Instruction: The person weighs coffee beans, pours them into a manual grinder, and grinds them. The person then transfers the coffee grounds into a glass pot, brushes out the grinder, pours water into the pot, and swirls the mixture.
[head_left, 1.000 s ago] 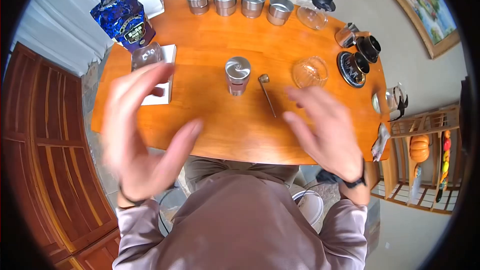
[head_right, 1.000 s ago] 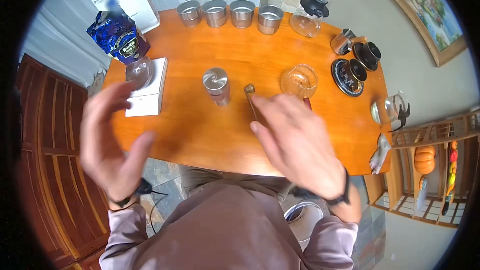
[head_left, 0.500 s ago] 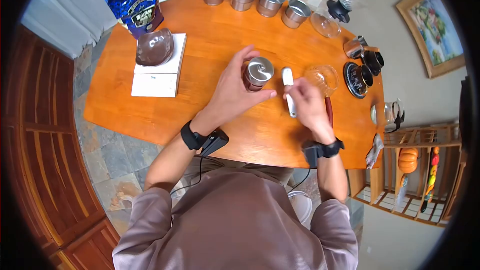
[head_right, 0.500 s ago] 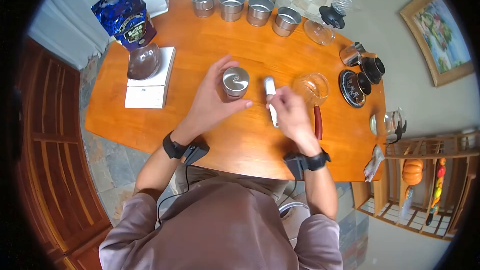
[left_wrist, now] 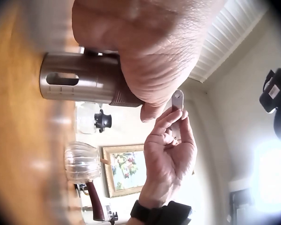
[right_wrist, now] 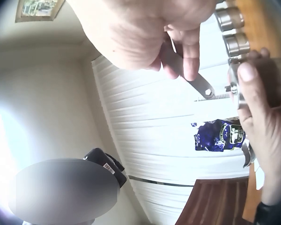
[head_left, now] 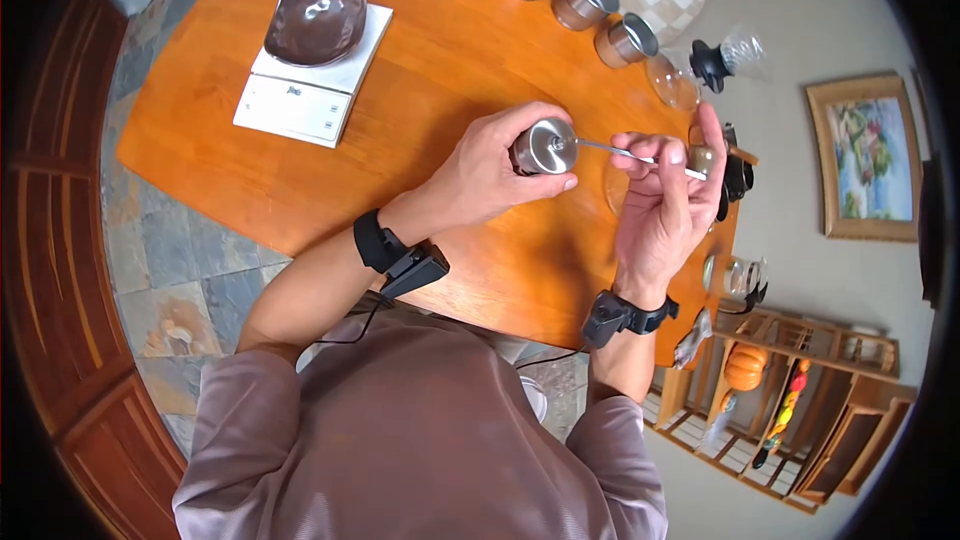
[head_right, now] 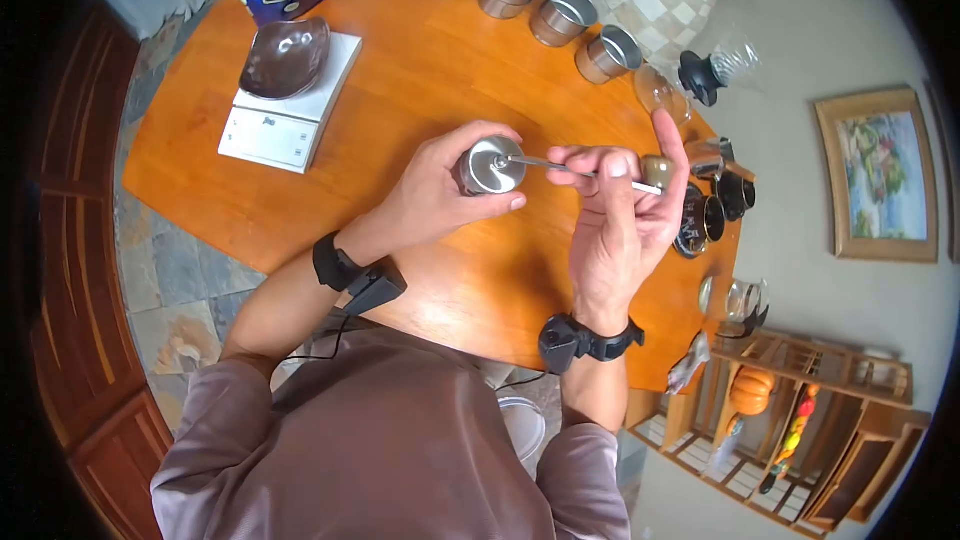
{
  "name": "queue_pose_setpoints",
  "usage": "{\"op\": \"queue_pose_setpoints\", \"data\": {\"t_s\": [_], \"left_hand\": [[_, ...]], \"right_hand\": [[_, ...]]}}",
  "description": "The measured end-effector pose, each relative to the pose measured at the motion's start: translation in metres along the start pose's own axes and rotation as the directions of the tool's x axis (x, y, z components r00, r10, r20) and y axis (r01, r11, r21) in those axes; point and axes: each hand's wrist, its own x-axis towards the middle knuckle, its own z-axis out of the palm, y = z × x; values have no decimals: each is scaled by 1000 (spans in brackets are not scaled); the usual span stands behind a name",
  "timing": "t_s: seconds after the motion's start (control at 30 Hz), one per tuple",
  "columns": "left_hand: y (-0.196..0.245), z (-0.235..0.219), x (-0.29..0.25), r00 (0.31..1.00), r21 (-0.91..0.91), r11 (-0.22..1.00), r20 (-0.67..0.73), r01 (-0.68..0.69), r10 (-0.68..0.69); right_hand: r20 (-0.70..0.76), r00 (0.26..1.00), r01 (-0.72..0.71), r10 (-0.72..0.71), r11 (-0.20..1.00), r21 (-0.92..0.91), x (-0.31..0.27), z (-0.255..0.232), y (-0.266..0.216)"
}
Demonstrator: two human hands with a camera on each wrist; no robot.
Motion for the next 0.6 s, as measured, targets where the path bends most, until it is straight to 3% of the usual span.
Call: {"op": "queue_pose_setpoints", "data": {"t_s": [0.17, 0.4, 0.5, 0.6], "left_hand": [[0, -2, -1, 997, -18, 1000, 77, 26, -24], [-1, -2, 0, 993, -43, 997, 101, 70, -65], [-4, 1, 1, 999, -77, 996, 27, -41, 43], [-2, -1, 0, 999, -18, 999, 37, -36, 37]], "right_hand": [[31, 999, -27, 25, 995, 92, -8, -5, 21], [34, 999, 7, -9, 998, 54, -27, -23, 31], [-30, 999, 30, -29, 999, 31, -29, -22, 25], [-18, 997, -75, 81, 970, 230, -30, -22, 24]]}}
